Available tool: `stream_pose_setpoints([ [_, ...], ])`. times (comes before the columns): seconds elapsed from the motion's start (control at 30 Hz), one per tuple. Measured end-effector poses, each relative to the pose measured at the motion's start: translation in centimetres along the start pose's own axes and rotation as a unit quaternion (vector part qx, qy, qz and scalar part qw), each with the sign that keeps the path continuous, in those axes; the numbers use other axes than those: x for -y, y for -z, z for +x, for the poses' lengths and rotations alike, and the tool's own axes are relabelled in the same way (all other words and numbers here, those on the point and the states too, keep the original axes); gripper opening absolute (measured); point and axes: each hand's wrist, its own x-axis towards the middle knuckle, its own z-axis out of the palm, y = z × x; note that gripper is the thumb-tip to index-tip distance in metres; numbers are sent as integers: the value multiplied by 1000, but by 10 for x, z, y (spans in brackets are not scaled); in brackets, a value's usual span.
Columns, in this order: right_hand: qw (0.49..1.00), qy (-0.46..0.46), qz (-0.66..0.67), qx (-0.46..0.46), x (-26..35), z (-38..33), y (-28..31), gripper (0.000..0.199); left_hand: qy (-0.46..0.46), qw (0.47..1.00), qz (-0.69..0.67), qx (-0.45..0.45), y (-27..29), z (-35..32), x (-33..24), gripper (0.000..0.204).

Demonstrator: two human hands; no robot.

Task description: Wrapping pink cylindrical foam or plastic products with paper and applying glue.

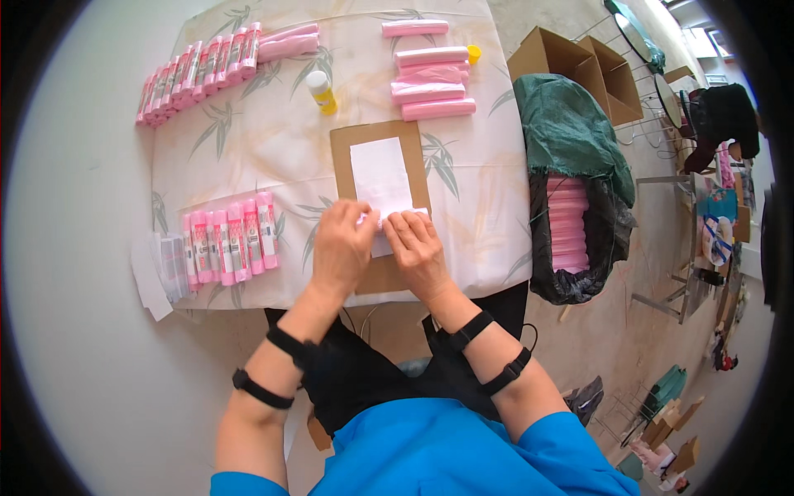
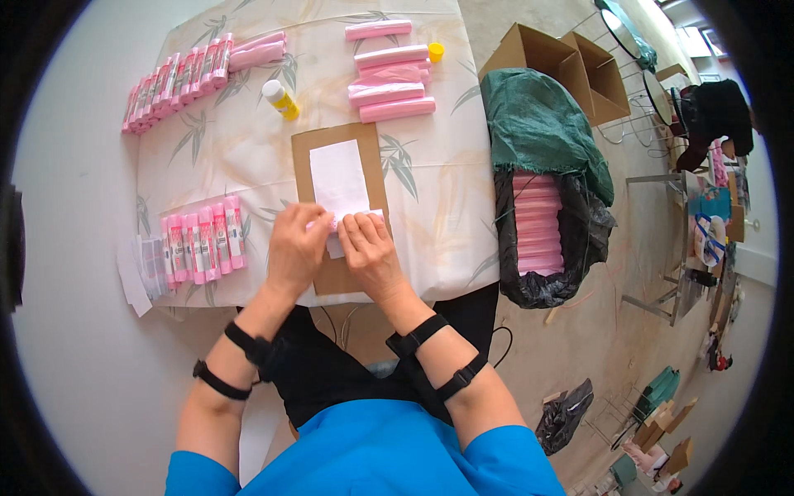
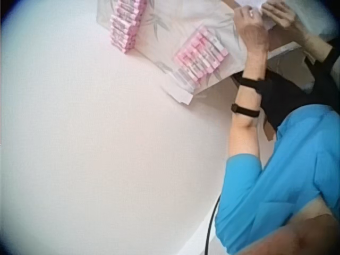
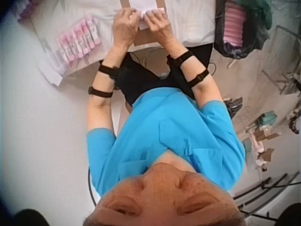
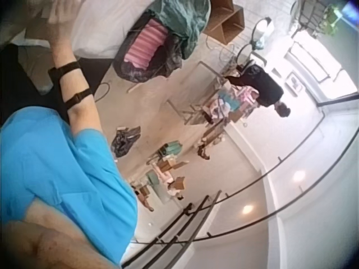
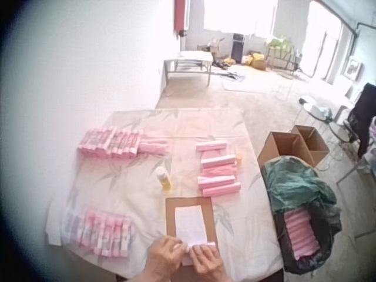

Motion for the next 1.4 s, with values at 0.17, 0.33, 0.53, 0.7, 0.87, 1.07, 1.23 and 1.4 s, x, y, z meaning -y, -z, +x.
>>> stream_pose_setpoints([
  [0.17,1000,2,-15,6,0,5,0,34,-7,1000,-12,-11,-8,-9,-6,24],
  [0.33,997,19,7,70,-13,22,1,26,-4,998,-41,37,-6,1,7,27],
  [0.53,986,72,-98,117,-10,27,0,26,-11,999,-24,-38,2,-33,-16,38],
  [0.7,985,97,-94,106,-12,29,6,34,-43,999,7,-15,-2,-47,-21,43],
  [0.87,977,121,-116,134,-12,32,2,35,-122,990,56,39,-17,-61,-13,39],
  [1.07,979,127,-91,130,-26,34,-6,33,-82,994,24,72,-10,-60,-26,45],
  [1.23,994,96,-18,50,-29,45,8,32,-82,993,40,69,-7,-56,-30,47],
  [1.4,993,-36,25,-109,-31,78,55,32,-68,994,38,73,-4,-46,-36,30],
])
